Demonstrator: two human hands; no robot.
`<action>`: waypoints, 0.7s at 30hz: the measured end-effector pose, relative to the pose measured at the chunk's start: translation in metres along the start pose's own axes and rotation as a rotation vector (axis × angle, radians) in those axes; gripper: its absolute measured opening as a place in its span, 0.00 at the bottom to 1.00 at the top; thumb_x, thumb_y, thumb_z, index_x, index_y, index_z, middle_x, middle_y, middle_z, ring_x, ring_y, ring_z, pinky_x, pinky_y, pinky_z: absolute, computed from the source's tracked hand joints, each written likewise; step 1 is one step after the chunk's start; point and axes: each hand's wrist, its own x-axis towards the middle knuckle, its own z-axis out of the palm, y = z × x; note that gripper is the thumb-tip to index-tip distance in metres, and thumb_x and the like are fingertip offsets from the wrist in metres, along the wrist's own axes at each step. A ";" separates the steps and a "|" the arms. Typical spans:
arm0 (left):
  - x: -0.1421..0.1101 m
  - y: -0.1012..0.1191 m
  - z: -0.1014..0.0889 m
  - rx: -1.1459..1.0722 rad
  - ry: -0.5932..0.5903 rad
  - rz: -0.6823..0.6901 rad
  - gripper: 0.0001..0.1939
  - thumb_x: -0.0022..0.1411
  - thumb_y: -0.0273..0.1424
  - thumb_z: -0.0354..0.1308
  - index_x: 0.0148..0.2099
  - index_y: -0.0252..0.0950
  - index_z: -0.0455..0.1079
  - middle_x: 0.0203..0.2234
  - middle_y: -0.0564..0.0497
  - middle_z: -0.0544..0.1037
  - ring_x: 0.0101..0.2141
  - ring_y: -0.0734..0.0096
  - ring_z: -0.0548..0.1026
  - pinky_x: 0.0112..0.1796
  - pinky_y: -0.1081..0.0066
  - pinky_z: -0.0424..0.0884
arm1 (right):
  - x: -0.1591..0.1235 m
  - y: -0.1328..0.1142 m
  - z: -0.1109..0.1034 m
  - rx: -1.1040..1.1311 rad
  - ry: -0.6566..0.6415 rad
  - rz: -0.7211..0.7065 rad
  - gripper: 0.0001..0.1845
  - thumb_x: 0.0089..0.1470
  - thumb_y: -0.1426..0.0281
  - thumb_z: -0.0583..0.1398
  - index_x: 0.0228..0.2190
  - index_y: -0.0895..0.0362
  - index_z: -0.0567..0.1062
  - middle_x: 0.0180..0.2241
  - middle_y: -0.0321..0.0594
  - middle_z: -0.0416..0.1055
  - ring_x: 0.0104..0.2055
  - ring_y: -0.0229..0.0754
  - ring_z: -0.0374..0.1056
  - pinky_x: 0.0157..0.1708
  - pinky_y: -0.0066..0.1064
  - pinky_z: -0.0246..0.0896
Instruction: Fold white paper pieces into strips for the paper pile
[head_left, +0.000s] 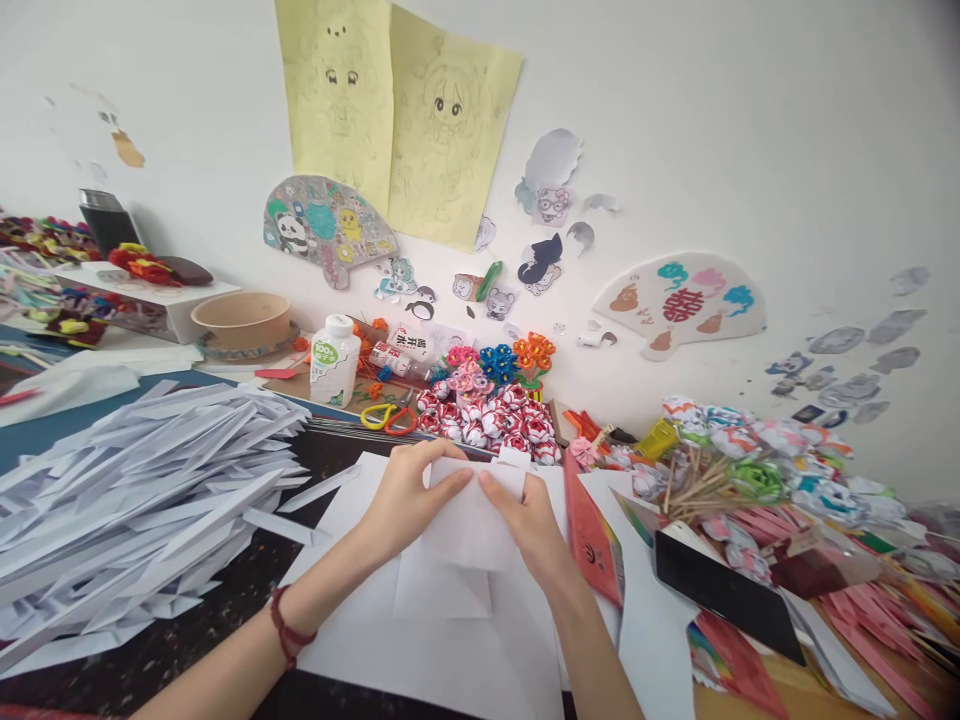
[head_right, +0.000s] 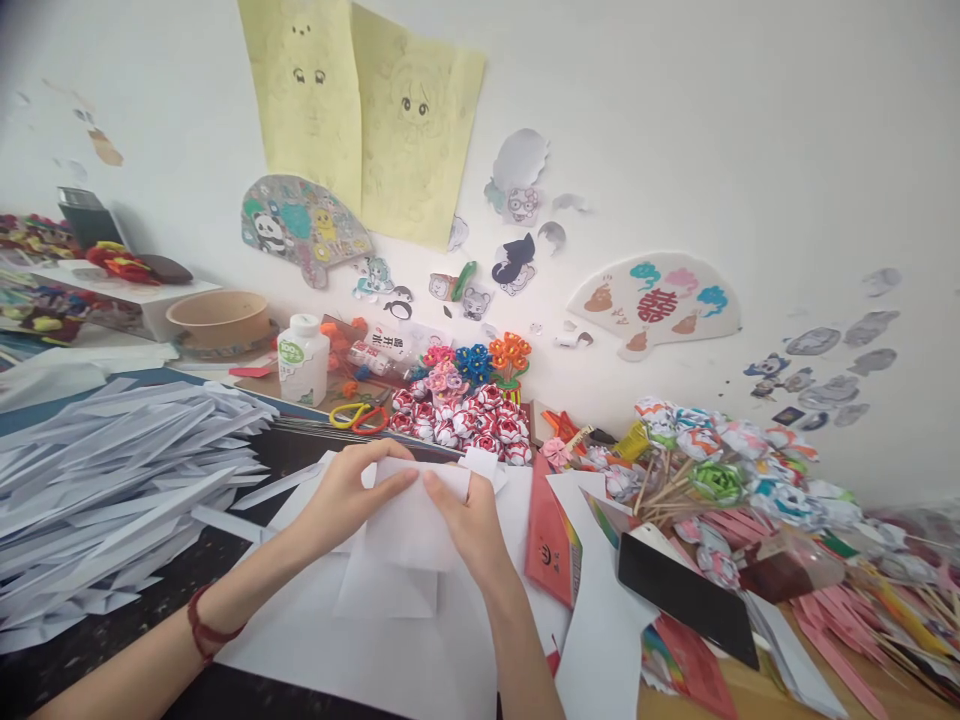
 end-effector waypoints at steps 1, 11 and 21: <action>0.000 -0.001 -0.001 -0.061 -0.033 -0.030 0.07 0.59 0.34 0.54 0.34 0.37 0.70 0.31 0.53 0.76 0.33 0.69 0.72 0.37 0.72 0.65 | 0.001 0.000 -0.002 -0.038 -0.005 -0.024 0.15 0.48 0.60 0.62 0.33 0.60 0.75 0.29 0.40 0.72 0.27 0.40 0.67 0.25 0.27 0.61; 0.002 -0.001 -0.004 -0.148 -0.159 -0.103 0.08 0.56 0.33 0.54 0.30 0.35 0.72 0.27 0.52 0.77 0.31 0.69 0.73 0.34 0.74 0.65 | 0.004 -0.003 -0.008 -0.230 -0.060 -0.127 0.10 0.49 0.64 0.62 0.27 0.59 0.75 0.28 0.38 0.70 0.30 0.39 0.64 0.28 0.26 0.58; 0.000 0.005 -0.006 -0.047 -0.192 -0.040 0.08 0.57 0.31 0.53 0.32 0.36 0.72 0.28 0.52 0.78 0.32 0.69 0.73 0.36 0.72 0.65 | 0.001 -0.003 -0.005 -0.096 -0.176 -0.071 0.11 0.49 0.63 0.61 0.26 0.59 0.75 0.25 0.36 0.68 0.27 0.36 0.63 0.26 0.26 0.56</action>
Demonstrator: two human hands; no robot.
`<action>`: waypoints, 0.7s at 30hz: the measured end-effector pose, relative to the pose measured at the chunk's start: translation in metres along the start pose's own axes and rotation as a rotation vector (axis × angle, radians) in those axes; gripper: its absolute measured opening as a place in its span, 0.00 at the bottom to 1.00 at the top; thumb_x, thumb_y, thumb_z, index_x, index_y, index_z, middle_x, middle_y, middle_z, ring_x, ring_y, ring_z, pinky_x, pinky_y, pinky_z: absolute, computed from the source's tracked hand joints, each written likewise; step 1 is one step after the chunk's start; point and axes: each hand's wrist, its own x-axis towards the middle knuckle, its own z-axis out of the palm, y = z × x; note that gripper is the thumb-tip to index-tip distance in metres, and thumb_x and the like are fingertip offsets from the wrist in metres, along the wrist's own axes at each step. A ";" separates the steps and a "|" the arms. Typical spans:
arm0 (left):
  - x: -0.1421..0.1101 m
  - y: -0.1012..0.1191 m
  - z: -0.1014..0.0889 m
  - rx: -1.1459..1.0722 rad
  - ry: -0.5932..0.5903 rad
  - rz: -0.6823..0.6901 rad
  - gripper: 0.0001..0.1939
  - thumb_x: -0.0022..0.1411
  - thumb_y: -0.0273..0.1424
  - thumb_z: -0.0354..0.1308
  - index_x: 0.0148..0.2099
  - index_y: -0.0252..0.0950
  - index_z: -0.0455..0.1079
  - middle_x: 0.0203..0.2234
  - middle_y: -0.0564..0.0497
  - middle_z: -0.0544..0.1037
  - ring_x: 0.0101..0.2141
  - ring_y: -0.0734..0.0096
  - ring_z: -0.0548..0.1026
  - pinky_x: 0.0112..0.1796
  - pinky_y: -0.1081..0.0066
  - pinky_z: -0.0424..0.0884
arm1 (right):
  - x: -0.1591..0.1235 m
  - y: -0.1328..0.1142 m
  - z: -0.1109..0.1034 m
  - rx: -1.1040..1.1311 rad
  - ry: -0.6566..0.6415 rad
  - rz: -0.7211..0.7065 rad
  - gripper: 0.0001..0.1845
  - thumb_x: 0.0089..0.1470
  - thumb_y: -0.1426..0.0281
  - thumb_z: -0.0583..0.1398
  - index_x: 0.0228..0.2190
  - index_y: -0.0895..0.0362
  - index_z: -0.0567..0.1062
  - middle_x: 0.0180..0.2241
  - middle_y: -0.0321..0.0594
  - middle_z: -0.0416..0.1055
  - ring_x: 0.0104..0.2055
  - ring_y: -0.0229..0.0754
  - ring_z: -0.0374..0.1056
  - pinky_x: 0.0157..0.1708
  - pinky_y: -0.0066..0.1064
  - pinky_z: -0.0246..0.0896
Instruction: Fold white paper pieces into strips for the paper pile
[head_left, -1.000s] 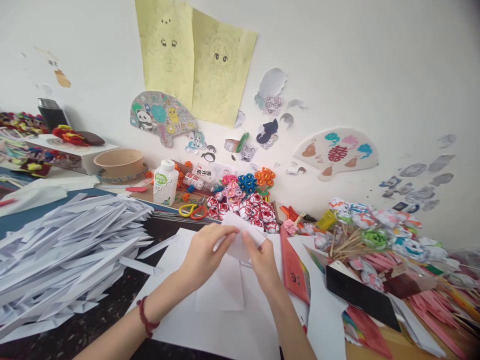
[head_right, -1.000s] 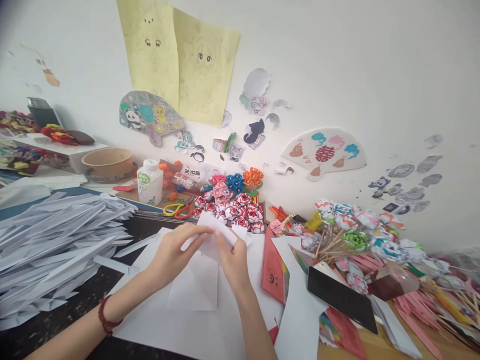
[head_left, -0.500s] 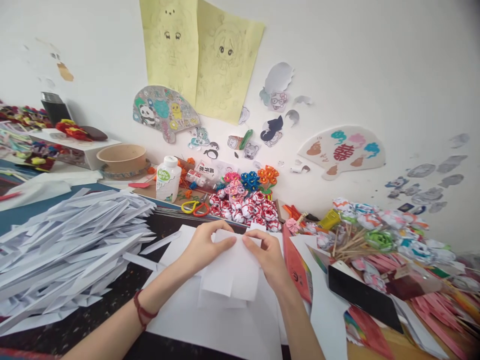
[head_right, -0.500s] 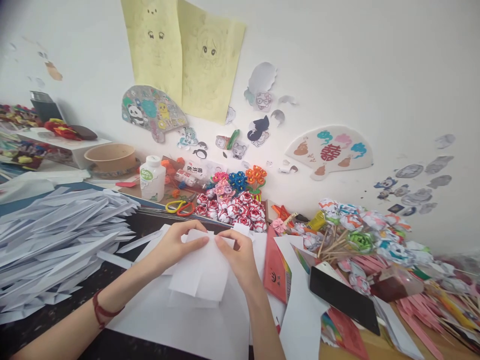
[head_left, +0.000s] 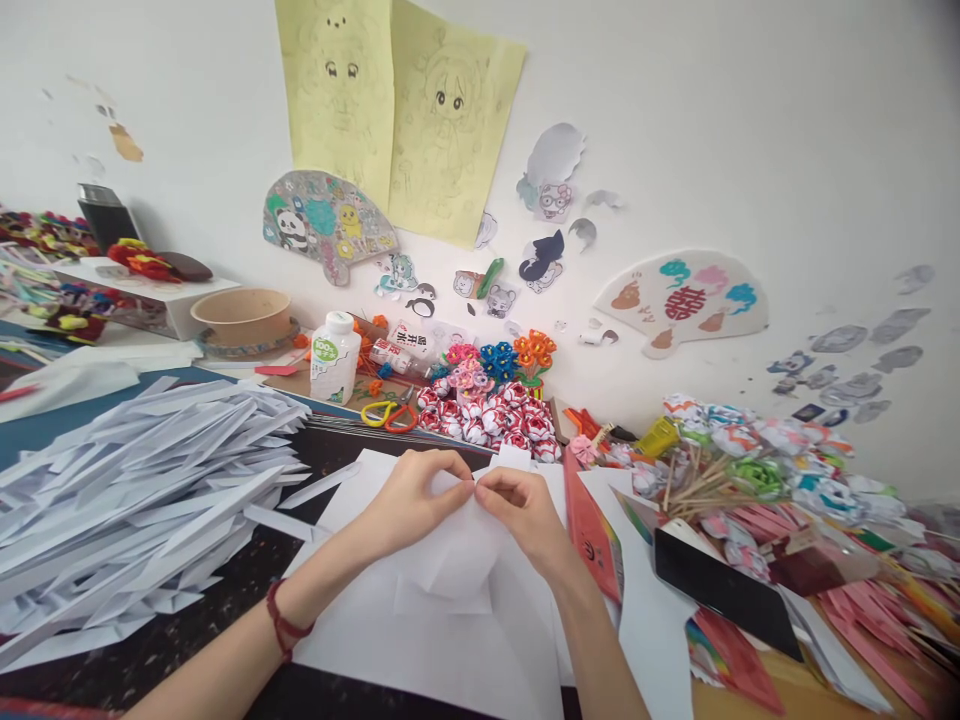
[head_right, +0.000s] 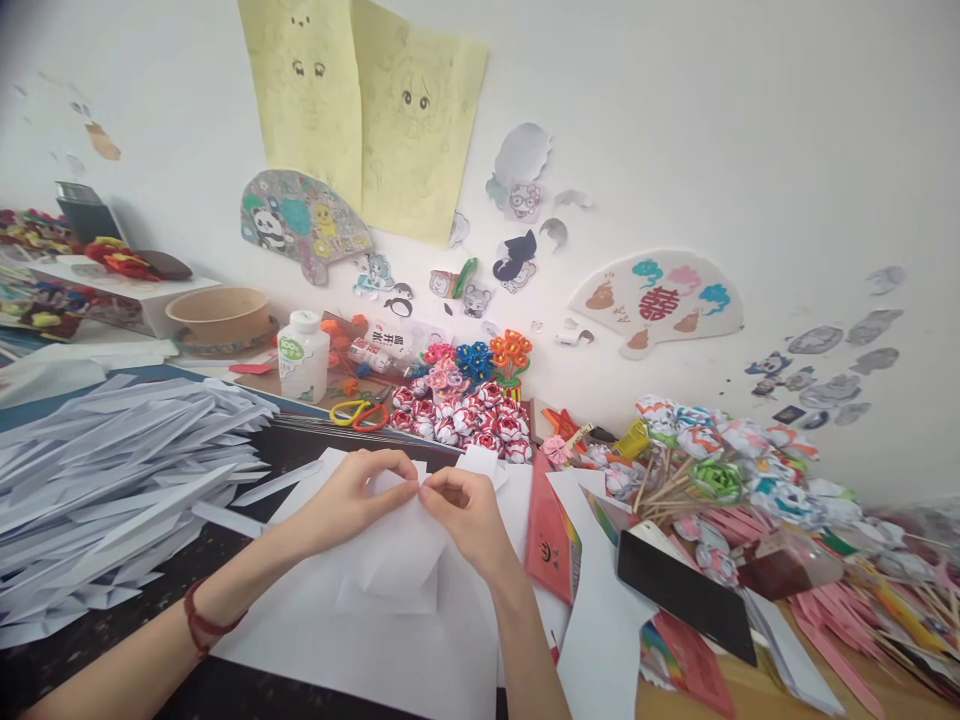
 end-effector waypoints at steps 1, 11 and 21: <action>0.000 0.001 0.000 -0.007 0.006 0.005 0.07 0.57 0.30 0.53 0.32 0.36 0.72 0.28 0.52 0.78 0.31 0.69 0.73 0.35 0.73 0.65 | 0.000 -0.001 0.001 0.003 0.006 -0.005 0.11 0.49 0.63 0.61 0.26 0.59 0.75 0.25 0.36 0.68 0.27 0.37 0.63 0.27 0.26 0.57; -0.004 0.005 0.007 -0.141 0.124 0.032 0.08 0.60 0.32 0.51 0.32 0.35 0.69 0.30 0.52 0.76 0.32 0.70 0.73 0.35 0.74 0.65 | -0.002 -0.003 0.005 0.043 0.094 -0.046 0.10 0.50 0.63 0.61 0.27 0.58 0.76 0.27 0.37 0.70 0.29 0.38 0.64 0.28 0.26 0.58; 0.001 0.002 -0.003 -0.041 0.005 0.049 0.11 0.60 0.35 0.52 0.32 0.35 0.72 0.28 0.52 0.78 0.31 0.70 0.73 0.34 0.74 0.65 | -0.003 -0.009 -0.001 -0.071 0.052 -0.058 0.12 0.50 0.62 0.61 0.27 0.58 0.77 0.26 0.38 0.71 0.28 0.39 0.64 0.27 0.27 0.58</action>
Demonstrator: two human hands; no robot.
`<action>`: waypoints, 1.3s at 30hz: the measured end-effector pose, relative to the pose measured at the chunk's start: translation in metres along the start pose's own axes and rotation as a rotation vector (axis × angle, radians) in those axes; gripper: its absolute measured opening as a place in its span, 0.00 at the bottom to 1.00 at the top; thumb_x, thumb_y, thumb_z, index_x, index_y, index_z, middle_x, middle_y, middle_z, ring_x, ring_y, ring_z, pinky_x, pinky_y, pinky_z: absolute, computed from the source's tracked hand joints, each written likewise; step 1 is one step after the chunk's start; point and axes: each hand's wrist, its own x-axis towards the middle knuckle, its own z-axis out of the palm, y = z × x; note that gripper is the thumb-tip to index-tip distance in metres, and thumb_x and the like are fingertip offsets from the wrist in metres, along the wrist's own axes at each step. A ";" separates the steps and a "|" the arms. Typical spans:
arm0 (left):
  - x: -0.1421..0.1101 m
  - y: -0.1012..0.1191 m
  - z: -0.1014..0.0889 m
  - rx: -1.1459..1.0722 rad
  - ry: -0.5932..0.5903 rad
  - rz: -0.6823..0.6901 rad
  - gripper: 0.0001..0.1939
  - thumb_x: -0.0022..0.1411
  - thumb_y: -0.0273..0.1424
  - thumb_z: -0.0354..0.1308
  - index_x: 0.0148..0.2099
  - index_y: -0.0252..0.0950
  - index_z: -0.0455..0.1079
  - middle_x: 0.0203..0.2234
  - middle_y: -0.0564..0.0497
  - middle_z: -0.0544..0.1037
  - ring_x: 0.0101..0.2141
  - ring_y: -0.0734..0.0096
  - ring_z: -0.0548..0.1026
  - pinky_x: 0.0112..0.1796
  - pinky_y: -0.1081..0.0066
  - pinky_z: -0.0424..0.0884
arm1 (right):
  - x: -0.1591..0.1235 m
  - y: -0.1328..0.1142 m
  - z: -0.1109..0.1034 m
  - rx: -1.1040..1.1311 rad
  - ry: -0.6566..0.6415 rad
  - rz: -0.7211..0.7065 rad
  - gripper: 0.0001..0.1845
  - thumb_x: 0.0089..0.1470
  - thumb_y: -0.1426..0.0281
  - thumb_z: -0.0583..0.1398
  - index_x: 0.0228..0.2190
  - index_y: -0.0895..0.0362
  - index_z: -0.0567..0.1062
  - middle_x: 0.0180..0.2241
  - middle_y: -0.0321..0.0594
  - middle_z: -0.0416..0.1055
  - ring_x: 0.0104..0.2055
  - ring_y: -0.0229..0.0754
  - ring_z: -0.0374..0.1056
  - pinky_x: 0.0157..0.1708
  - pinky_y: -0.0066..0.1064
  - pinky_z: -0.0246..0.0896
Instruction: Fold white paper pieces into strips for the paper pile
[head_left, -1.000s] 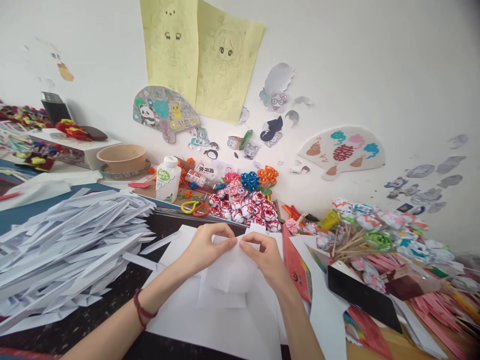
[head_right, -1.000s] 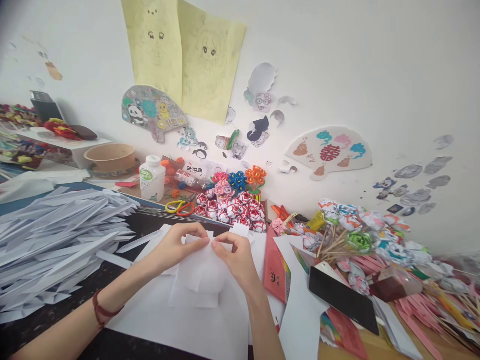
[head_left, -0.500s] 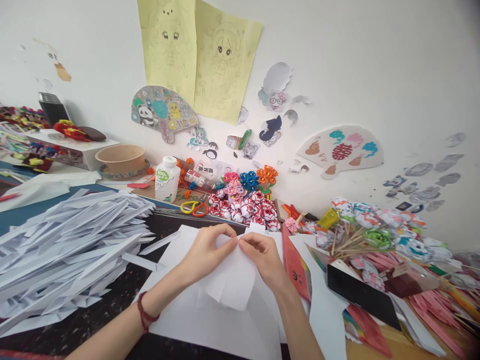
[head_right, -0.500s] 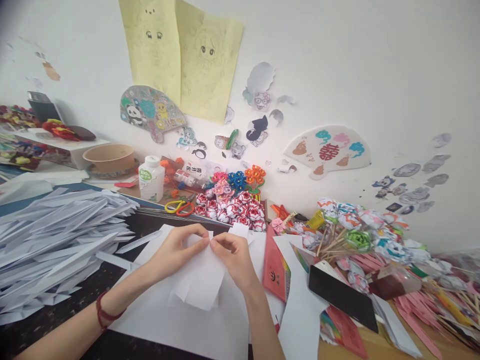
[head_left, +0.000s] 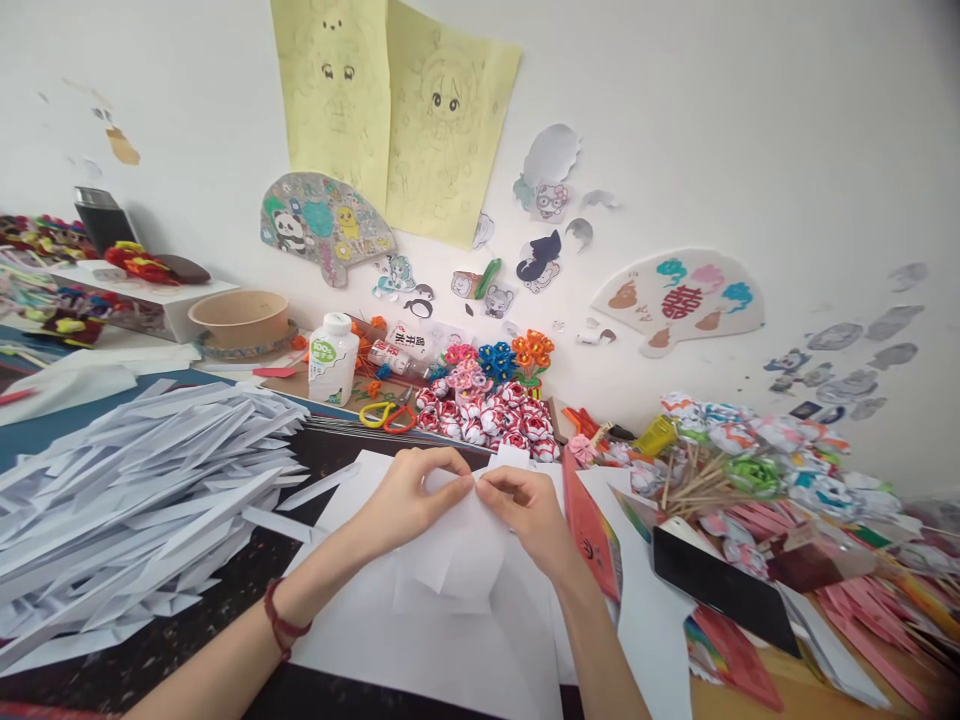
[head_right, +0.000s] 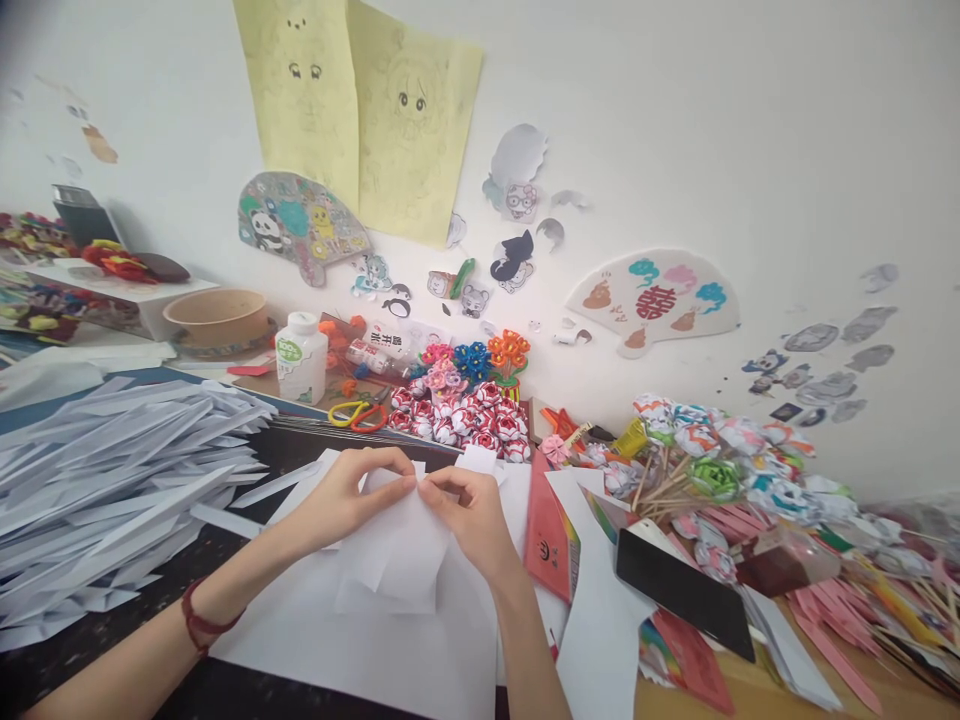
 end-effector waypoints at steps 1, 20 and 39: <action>0.000 0.000 0.000 0.013 -0.009 0.006 0.11 0.60 0.35 0.52 0.33 0.36 0.73 0.28 0.52 0.78 0.30 0.70 0.73 0.34 0.74 0.65 | 0.000 0.000 -0.001 -0.006 -0.011 0.000 0.12 0.50 0.62 0.61 0.27 0.58 0.77 0.26 0.38 0.71 0.28 0.39 0.64 0.27 0.27 0.58; -0.008 0.003 0.007 0.042 0.100 0.060 0.10 0.61 0.32 0.50 0.32 0.37 0.71 0.29 0.52 0.77 0.31 0.70 0.70 0.35 0.72 0.62 | -0.002 -0.001 0.008 -0.028 0.070 -0.066 0.10 0.51 0.64 0.60 0.26 0.58 0.77 0.27 0.39 0.73 0.31 0.41 0.66 0.31 0.29 0.60; 0.003 -0.016 0.001 -0.044 0.180 -0.088 0.15 0.59 0.39 0.52 0.31 0.33 0.72 0.22 0.54 0.72 0.22 0.76 0.64 0.24 0.77 0.59 | 0.003 0.008 -0.001 0.231 0.139 0.110 0.12 0.46 0.61 0.63 0.30 0.58 0.76 0.28 0.40 0.73 0.30 0.43 0.67 0.30 0.32 0.62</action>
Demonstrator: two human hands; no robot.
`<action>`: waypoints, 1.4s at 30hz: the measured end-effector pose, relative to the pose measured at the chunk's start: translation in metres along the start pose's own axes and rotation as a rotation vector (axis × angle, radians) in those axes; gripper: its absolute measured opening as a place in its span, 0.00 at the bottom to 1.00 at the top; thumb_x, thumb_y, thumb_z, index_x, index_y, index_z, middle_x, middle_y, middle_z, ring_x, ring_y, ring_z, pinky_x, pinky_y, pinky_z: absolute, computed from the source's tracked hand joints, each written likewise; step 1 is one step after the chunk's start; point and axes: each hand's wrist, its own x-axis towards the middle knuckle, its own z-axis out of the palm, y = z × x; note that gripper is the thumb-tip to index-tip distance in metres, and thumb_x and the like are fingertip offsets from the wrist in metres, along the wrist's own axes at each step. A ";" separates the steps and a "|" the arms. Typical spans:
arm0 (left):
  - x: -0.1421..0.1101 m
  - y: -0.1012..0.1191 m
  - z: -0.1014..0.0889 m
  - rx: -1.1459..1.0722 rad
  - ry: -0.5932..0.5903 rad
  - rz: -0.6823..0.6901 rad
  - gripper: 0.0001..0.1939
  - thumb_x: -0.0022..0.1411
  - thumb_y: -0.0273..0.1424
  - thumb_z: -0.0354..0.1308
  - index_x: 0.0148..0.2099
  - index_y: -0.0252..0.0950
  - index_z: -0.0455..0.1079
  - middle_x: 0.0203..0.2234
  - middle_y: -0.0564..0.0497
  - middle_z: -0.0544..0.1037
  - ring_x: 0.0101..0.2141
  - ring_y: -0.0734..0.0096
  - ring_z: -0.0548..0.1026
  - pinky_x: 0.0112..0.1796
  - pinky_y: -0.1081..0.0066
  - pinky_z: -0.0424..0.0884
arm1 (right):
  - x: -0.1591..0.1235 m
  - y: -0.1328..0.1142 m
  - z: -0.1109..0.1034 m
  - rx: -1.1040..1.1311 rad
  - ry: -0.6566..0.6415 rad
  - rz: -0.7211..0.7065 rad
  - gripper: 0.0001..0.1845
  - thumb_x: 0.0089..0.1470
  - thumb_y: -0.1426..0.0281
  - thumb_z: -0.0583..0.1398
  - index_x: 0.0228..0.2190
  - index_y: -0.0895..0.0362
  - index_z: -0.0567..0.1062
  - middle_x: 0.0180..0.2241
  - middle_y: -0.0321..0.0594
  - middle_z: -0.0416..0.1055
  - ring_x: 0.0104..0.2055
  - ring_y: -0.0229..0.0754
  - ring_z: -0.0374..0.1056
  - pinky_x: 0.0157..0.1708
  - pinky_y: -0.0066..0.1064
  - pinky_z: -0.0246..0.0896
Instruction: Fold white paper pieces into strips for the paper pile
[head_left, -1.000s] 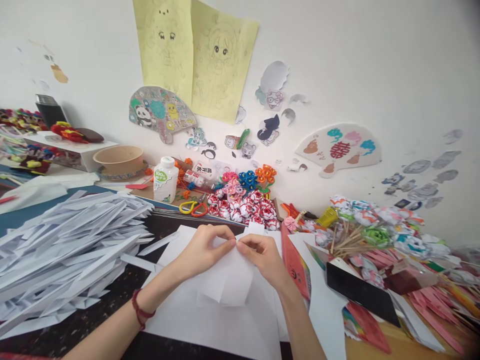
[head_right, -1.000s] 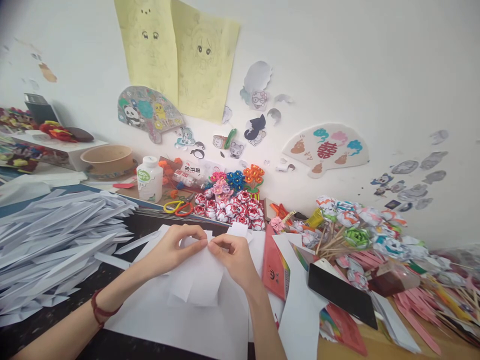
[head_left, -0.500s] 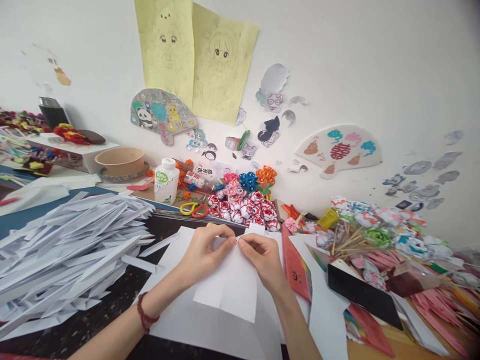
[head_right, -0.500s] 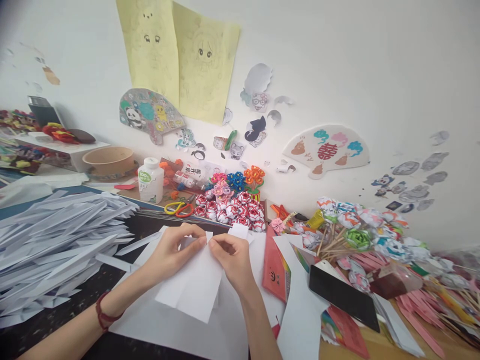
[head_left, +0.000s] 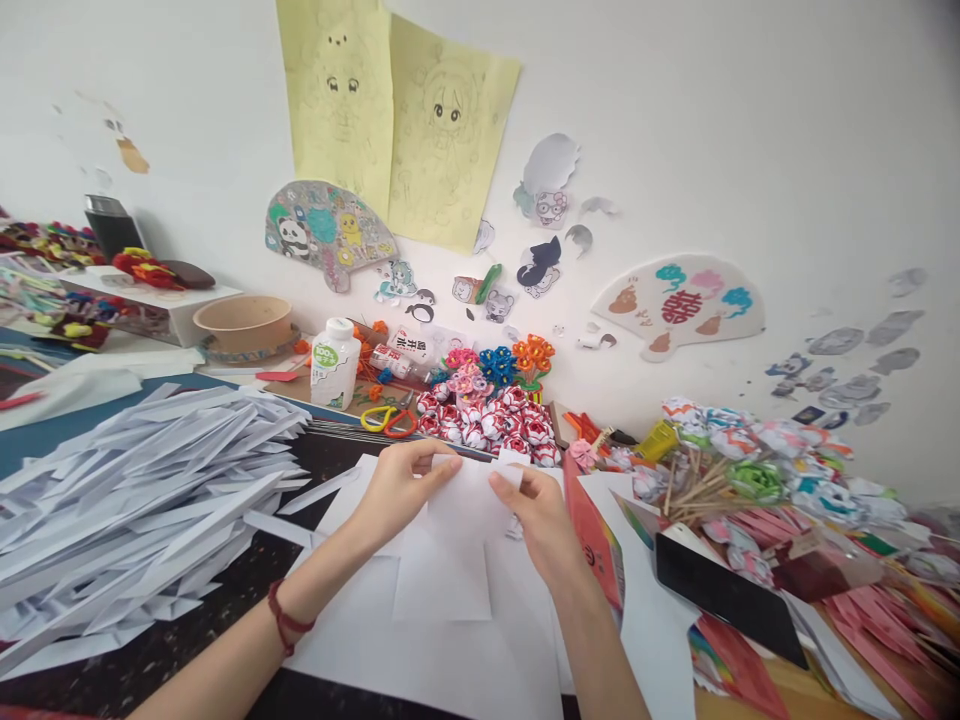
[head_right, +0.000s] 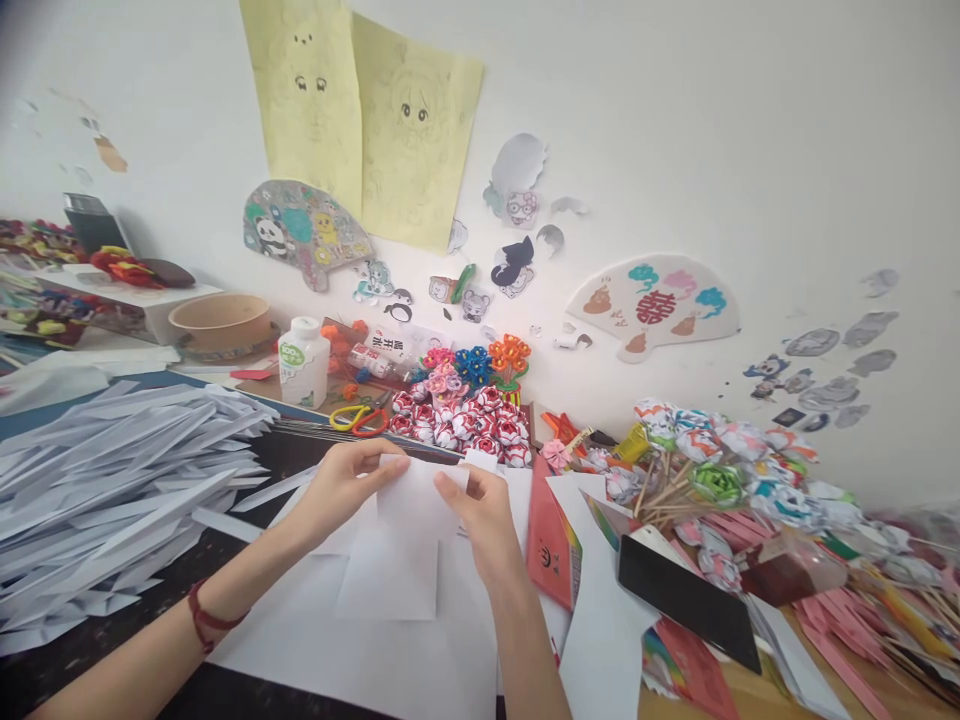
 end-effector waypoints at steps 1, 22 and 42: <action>0.000 -0.001 0.001 -0.025 0.002 -0.014 0.15 0.59 0.40 0.52 0.31 0.33 0.72 0.21 0.54 0.72 0.21 0.76 0.64 0.23 0.77 0.58 | 0.001 0.002 0.000 0.010 0.005 0.005 0.12 0.46 0.61 0.64 0.29 0.59 0.75 0.28 0.40 0.73 0.29 0.43 0.67 0.30 0.32 0.62; -0.001 -0.006 0.005 -0.431 0.008 -0.236 0.15 0.54 0.39 0.58 0.32 0.30 0.72 0.24 0.49 0.75 0.25 0.72 0.70 0.24 0.77 0.64 | 0.002 0.009 0.004 0.172 0.002 -0.022 0.12 0.51 0.64 0.61 0.35 0.58 0.73 0.35 0.41 0.75 0.31 0.41 0.69 0.28 0.28 0.63; -0.003 0.001 0.008 -0.573 0.021 -0.269 0.15 0.54 0.41 0.59 0.31 0.31 0.69 0.22 0.51 0.75 0.23 0.74 0.71 0.23 0.78 0.64 | 0.003 0.007 0.004 0.064 0.046 -0.073 0.13 0.46 0.64 0.64 0.36 0.53 0.78 0.38 0.42 0.76 0.39 0.48 0.71 0.39 0.37 0.65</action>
